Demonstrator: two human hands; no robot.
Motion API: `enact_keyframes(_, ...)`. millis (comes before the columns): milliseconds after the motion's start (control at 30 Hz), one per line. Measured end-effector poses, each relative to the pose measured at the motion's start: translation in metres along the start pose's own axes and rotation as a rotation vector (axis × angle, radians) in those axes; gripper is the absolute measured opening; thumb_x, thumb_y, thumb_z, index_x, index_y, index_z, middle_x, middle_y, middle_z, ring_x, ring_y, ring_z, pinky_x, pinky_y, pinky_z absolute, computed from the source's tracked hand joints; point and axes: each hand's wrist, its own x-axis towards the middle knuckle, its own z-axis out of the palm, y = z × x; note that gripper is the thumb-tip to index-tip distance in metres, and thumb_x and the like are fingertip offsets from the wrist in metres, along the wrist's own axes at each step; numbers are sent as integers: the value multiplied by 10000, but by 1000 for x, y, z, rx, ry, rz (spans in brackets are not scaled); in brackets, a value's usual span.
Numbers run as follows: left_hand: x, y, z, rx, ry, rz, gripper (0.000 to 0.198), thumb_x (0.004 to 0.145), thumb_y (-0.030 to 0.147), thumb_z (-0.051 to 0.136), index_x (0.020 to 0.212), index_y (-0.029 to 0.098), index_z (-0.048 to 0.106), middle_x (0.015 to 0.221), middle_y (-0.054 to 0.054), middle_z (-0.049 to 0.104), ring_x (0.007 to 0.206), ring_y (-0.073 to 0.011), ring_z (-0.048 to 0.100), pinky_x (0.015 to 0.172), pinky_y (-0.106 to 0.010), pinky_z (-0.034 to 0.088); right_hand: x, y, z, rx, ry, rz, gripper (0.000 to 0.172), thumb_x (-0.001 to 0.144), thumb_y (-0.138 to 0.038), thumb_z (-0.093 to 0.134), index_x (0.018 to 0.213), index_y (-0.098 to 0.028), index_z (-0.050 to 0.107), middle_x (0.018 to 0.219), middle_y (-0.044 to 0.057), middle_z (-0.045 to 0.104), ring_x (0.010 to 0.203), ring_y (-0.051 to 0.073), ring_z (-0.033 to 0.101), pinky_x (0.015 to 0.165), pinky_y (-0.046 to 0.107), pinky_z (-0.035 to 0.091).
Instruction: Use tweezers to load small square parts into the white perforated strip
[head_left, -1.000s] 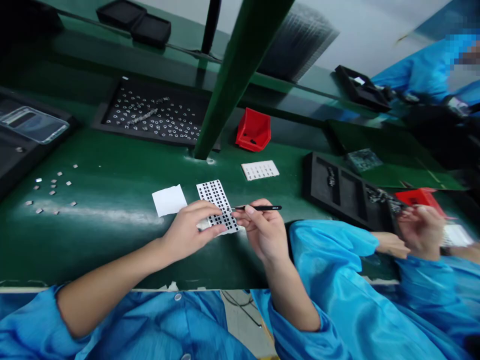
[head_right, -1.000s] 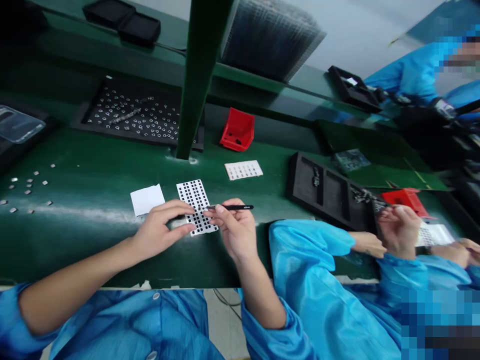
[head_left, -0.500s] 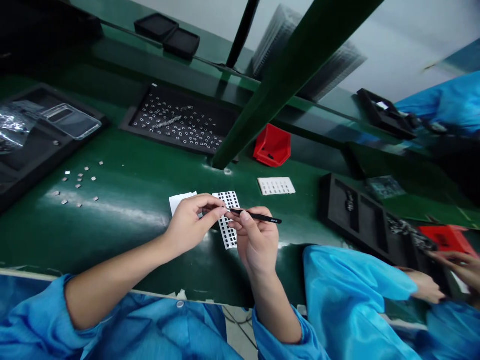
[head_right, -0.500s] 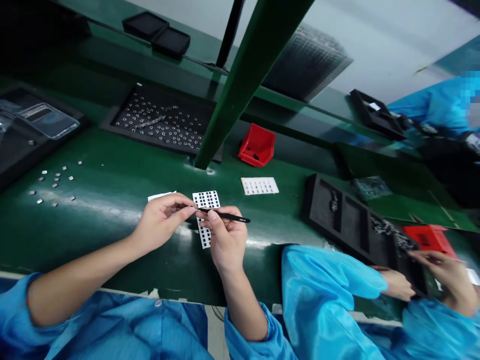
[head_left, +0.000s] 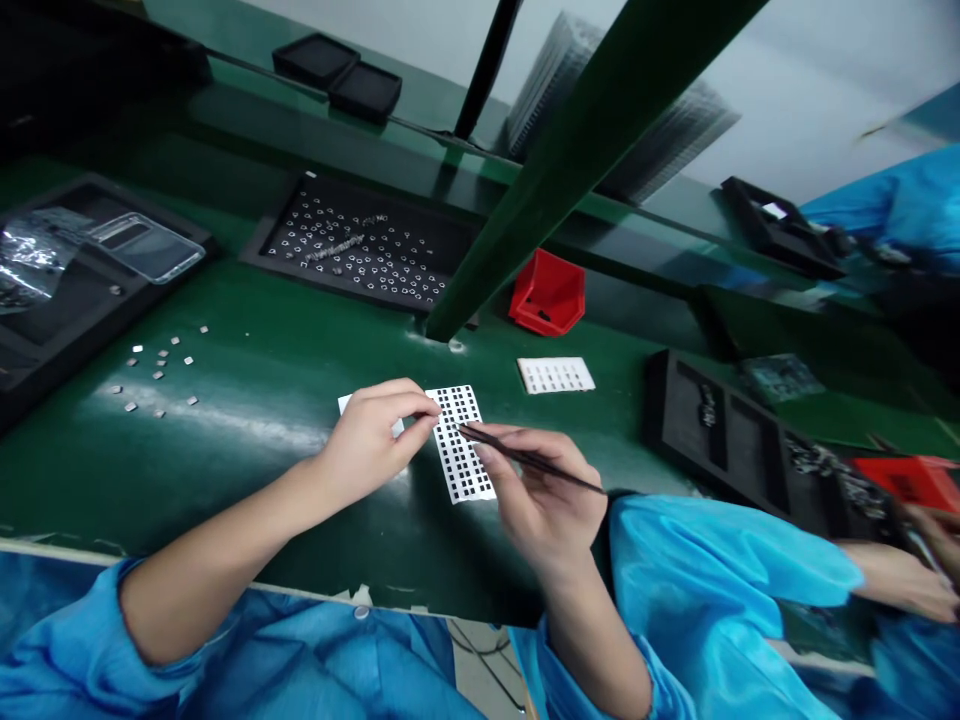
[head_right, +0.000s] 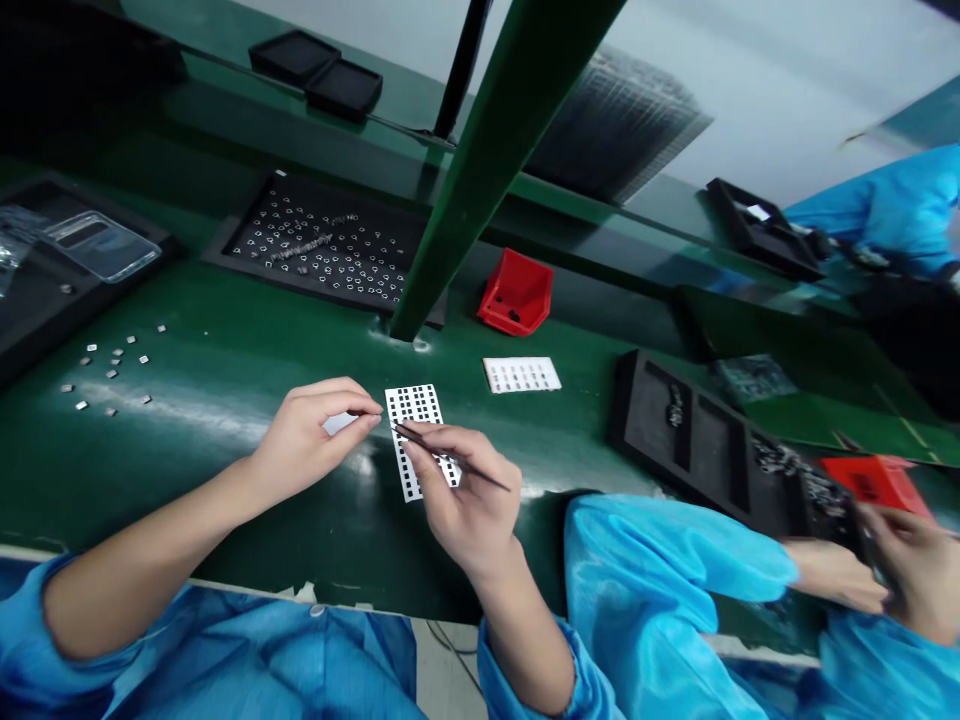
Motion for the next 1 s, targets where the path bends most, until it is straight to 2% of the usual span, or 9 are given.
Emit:
enact_keyframes(133,-2,-3,1,64,-40,55,120,1009,94,711,960,171,790,936,-46,791,856,-169,749,774,-292,580,3,-4,-2,-194,-130,-251,343,934,-67,847,1146,-335,811,1138,41,890,1029,300,882,927,481,755)
enact_keyframes(233,-3,-4,2,95,-49,74,126,1007,85,699,945,161,777,924,-49,781,852,-176,737,767,-292,567,9,-5,0,-261,-175,-349,382,933,-38,827,1180,-329,802,1119,35,893,1017,294,887,884,448,769)
enact_keyframes(367,-4,-4,2,122,-62,79,128,1002,70,695,934,150,769,917,-53,776,849,-180,728,763,-292,555,13,-4,0,-322,-205,-466,348,944,-9,804,1179,-263,764,1093,65,892,1004,266,890,878,386,768)
enact_keyframes(767,-3,-6,3,154,-95,74,146,995,83,676,923,150,783,928,-70,791,860,-201,733,773,-313,547,12,-1,0,-367,-226,-528,290,949,16,799,1136,-196,733,1048,110,885,1002,237,888,896,326,751)
enact_keyframes(900,-2,-4,2,74,-145,-52,129,946,67,716,910,162,796,912,-52,786,844,-183,724,770,-305,534,13,1,-3,-387,-229,-598,320,929,42,796,1149,-182,739,1070,118,887,1002,238,889,885,318,752)
enact_keyframes(1000,0,-3,0,-123,-188,-286,148,855,57,774,948,170,800,875,-26,781,804,-163,719,768,-291,547,14,1,-7,-431,-258,-638,318,925,41,788,1161,-169,753,1112,137,885,996,249,891,886,325,754)
